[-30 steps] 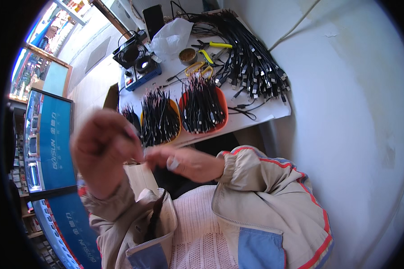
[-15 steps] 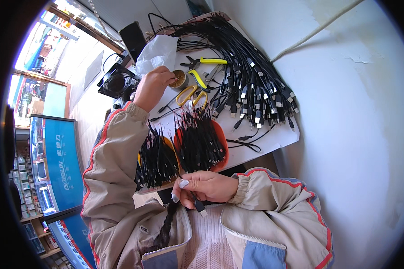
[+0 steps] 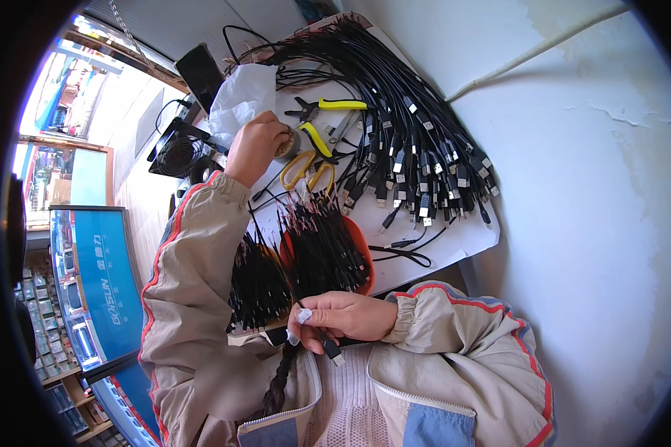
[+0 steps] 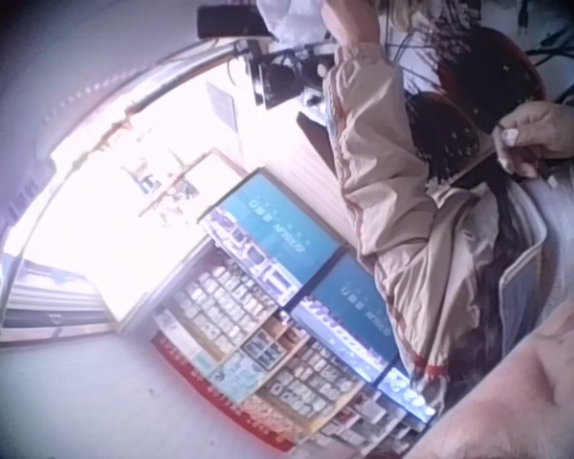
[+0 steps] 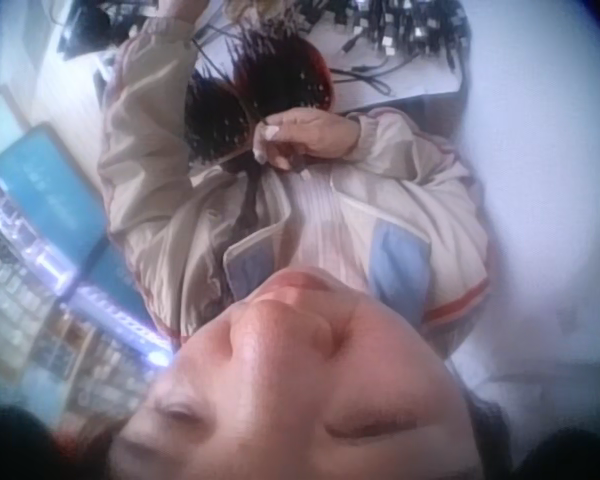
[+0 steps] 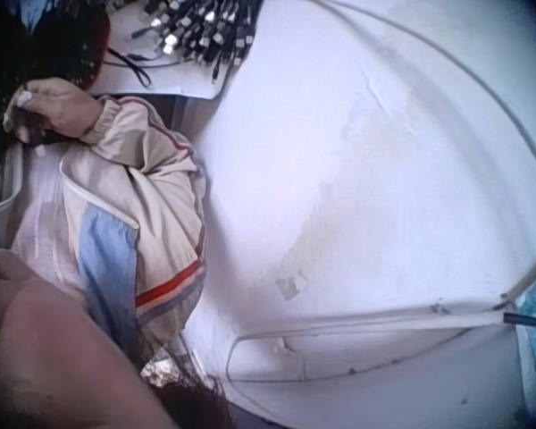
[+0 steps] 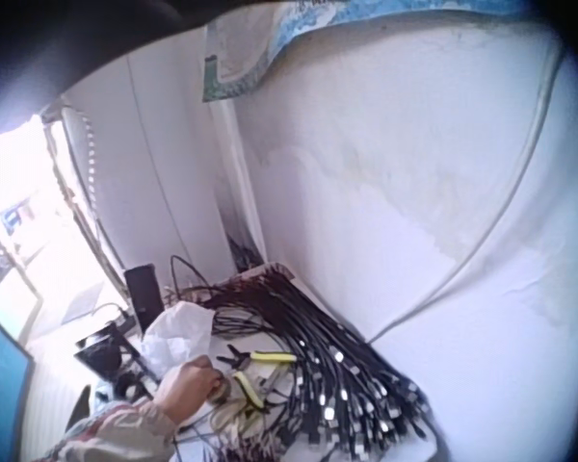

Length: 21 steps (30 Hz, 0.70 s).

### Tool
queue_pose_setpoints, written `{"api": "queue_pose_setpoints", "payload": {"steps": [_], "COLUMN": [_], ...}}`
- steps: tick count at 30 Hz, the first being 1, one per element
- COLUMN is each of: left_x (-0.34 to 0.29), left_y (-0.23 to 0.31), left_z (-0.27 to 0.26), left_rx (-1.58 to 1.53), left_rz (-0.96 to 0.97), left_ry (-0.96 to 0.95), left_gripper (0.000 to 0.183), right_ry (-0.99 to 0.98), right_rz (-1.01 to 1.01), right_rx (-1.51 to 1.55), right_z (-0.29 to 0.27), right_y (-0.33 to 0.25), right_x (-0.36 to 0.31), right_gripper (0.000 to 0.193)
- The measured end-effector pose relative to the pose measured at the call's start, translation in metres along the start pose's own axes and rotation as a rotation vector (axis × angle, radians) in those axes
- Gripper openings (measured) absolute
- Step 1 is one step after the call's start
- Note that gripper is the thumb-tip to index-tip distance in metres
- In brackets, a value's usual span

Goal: The person repeatedly picks up short black wires, applies flux to the exposed ends, and solders them using a soldering iron. Finished wires are placed into a cardboard box on the left. The person works one wire at a time in a repetitive cycle.

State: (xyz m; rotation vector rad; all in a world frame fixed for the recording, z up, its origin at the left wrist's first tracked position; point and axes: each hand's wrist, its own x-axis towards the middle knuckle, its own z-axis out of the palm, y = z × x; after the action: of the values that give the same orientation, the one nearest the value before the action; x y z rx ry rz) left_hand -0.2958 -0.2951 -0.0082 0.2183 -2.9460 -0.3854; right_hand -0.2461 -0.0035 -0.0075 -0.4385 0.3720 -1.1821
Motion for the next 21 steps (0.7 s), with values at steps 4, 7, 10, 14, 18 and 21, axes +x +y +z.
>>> {"api": "queue_pose_setpoints", "payload": {"steps": [4,7,10,14,18,21], "left_x": [0.000,-0.005,-0.013,-0.030,-0.056,-0.078], "left_y": [0.000,0.000,0.001,0.004,0.004,-0.005], "left_z": [0.002,0.001,-0.006,-0.028,-0.056,-0.075], "left_rx": [-0.031,-0.072,-0.115,-0.147,-0.093,0.006], "left_rz": [-0.018,0.004,0.029,-0.038,-0.042,-0.067], "left_ry": [0.017,0.079,0.172,0.234,0.276,0.301], "left_gripper": [0.012,0.012,0.011,0.011,0.010,0.010], "right_ry": [0.007,0.016,0.023,0.017,-0.010,-0.059], "right_rz": [0.008,-0.002,-0.015,-0.011,0.022,0.017], "right_rx": [-0.047,-0.027,-0.035,-0.047,-0.045,-0.095], "right_z": [0.001,0.002,0.005,0.013,0.024,0.030], "right_y": [-0.001,0.000,0.001,0.003,0.007,0.011], "right_x": [-0.002,-0.003,-0.004,-0.004,-0.001,0.004], "right_gripper": [0.032,0.033,0.033,0.034,0.035,0.037]}}
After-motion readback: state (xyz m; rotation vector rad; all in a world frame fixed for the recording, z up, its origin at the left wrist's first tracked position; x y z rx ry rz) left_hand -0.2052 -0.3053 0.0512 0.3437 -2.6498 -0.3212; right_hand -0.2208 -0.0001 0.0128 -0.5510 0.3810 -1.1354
